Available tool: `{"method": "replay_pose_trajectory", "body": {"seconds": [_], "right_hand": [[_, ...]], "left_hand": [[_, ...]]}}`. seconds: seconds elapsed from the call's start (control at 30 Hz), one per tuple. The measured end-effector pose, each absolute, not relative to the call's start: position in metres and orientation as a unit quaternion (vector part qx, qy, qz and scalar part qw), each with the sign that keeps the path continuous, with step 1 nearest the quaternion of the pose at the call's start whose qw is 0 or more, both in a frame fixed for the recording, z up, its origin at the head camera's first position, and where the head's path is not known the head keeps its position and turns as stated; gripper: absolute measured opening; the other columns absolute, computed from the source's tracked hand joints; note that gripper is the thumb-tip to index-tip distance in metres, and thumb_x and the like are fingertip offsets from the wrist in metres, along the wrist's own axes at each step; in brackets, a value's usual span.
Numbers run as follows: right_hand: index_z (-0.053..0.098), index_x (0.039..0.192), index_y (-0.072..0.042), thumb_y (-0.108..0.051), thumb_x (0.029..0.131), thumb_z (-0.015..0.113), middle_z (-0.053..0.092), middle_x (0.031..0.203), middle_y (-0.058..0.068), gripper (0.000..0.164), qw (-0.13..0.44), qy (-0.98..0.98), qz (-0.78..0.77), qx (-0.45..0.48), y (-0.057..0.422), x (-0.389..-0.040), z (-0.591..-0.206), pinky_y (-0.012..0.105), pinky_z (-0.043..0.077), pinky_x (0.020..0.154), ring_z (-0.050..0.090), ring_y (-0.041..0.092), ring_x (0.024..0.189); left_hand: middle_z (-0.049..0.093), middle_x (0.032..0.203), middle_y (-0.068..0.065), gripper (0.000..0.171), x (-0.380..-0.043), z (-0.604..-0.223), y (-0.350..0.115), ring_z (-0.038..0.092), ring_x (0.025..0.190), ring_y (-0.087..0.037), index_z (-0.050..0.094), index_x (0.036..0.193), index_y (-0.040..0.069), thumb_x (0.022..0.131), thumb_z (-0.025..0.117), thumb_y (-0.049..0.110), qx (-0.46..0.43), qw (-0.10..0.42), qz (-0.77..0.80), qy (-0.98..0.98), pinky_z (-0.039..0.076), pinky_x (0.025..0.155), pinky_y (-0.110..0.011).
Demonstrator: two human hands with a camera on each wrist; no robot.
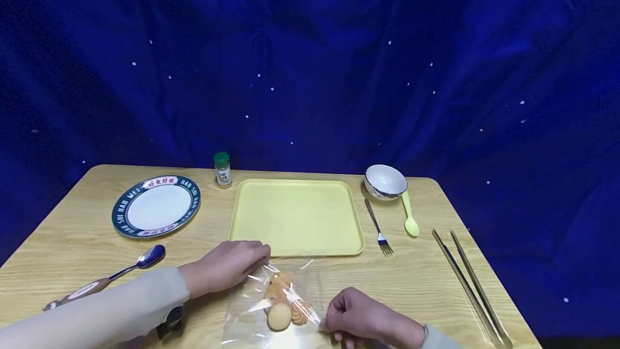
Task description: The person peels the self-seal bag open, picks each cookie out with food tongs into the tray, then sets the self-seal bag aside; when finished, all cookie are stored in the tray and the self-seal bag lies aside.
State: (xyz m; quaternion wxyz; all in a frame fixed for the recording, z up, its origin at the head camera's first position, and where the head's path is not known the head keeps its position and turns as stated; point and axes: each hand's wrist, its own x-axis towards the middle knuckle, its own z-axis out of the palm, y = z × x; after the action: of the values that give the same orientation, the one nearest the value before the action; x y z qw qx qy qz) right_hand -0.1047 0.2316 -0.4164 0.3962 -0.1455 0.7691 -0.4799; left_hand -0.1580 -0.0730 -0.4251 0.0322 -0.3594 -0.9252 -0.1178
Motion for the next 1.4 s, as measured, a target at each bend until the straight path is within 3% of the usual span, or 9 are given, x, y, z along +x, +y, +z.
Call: {"method": "replay_pose_trajectory", "body": {"seconds": [0.27,0.37,0.5,0.6,0.67,0.87,0.97,1.27,1.4], "right_hand": [[0.055,0.084,0.019,-0.020,0.089,0.068,0.054,0.056,-0.007,0.041,0.434,0.757,-0.456,-0.176,0.241,-0.111,-0.414,0.013,0.035,0.039,0.045,-0.003,0.041],[0.059,0.087,0.013,-0.022,0.090,0.067,0.056,0.060,-0.005,0.036,0.408,0.774,-0.450,-0.177,0.249,-0.118,-0.410,0.015,0.035,0.039,0.046,-0.001,0.042],[0.061,0.083,-0.001,-0.018,0.091,0.066,0.058,0.069,-0.004,0.020,0.246,0.839,-0.427,-0.231,0.253,-0.130,-0.408,0.017,0.041,0.044,0.049,-0.001,0.054],[0.062,0.087,-0.012,-0.017,0.089,0.068,0.060,0.078,-0.006,0.008,0.109,0.879,-0.364,-0.288,0.246,-0.135,-0.411,0.020,0.046,0.057,0.052,0.000,0.068],[0.063,0.092,-0.016,-0.018,0.088,0.070,0.060,0.083,-0.007,0.008,0.070,0.893,-0.311,-0.318,0.240,-0.135,-0.413,0.019,0.046,0.063,0.052,0.001,0.074],[0.064,0.098,-0.015,-0.023,0.088,0.071,0.057,0.085,-0.007,0.015,0.079,0.906,-0.230,-0.347,0.224,-0.132,-0.419,0.017,0.043,0.067,0.049,0.002,0.077],[0.063,0.096,-0.013,-0.021,0.087,0.071,0.056,0.084,-0.006,0.015,0.099,0.905,-0.240,-0.338,0.219,-0.133,-0.418,0.017,0.042,0.065,0.048,0.002,0.075],[0.063,0.093,-0.009,-0.012,0.092,0.063,0.060,0.084,-0.004,0.003,0.137,0.889,-0.299,-0.318,0.215,-0.135,-0.417,0.018,0.045,0.067,0.049,-0.002,0.076],[0.065,0.090,-0.008,-0.020,0.097,0.058,0.061,0.077,0.001,0.016,0.182,0.876,-0.349,-0.279,0.212,-0.136,-0.416,0.019,0.045,0.062,0.050,-0.001,0.067]], "left_hand": [[0.055,0.075,0.010,0.012,-0.157,-0.423,-0.075,0.052,0.064,-0.004,0.056,0.086,0.021,0.098,0.056,0.020,-0.379,0.042,-0.121,-0.917,0.043,0.052,-0.023],[0.052,0.074,0.010,0.013,-0.157,-0.423,-0.075,0.048,0.063,-0.003,0.055,0.086,0.021,0.098,0.055,0.020,-0.371,0.026,-0.127,-0.919,0.041,0.052,-0.022],[0.050,0.074,0.011,0.013,-0.156,-0.425,-0.075,0.044,0.062,-0.003,0.054,0.085,0.021,0.098,0.055,0.020,-0.360,0.022,-0.126,-0.924,0.039,0.052,-0.020],[0.051,0.075,0.011,0.012,-0.157,-0.426,-0.076,0.046,0.062,-0.002,0.055,0.086,0.021,0.098,0.055,0.022,-0.359,0.030,-0.127,-0.924,0.039,0.052,-0.020],[0.052,0.078,0.010,0.009,-0.157,-0.426,-0.076,0.048,0.065,-0.003,0.056,0.089,0.020,0.098,0.056,0.023,-0.359,0.042,-0.127,-0.924,0.042,0.053,-0.020],[0.055,0.090,0.007,0.007,-0.153,-0.420,-0.079,0.050,0.082,-0.009,0.061,0.098,0.021,0.096,0.059,0.026,-0.368,0.122,-0.095,-0.917,0.049,0.071,-0.026],[0.056,0.090,0.007,0.010,-0.147,-0.415,-0.082,0.050,0.084,-0.010,0.063,0.099,0.020,0.095,0.058,0.029,-0.408,0.145,-0.080,-0.898,0.048,0.073,-0.028],[0.059,0.094,0.006,0.019,-0.124,-0.421,-0.096,0.052,0.087,-0.009,0.064,0.099,0.019,0.092,0.062,0.036,-0.450,0.091,-0.077,-0.885,0.050,0.081,-0.029],[0.059,0.095,0.008,0.016,-0.122,-0.427,-0.097,0.053,0.088,-0.008,0.064,0.099,0.020,0.091,0.064,0.034,-0.435,0.080,-0.088,-0.892,0.050,0.082,-0.029]]}}
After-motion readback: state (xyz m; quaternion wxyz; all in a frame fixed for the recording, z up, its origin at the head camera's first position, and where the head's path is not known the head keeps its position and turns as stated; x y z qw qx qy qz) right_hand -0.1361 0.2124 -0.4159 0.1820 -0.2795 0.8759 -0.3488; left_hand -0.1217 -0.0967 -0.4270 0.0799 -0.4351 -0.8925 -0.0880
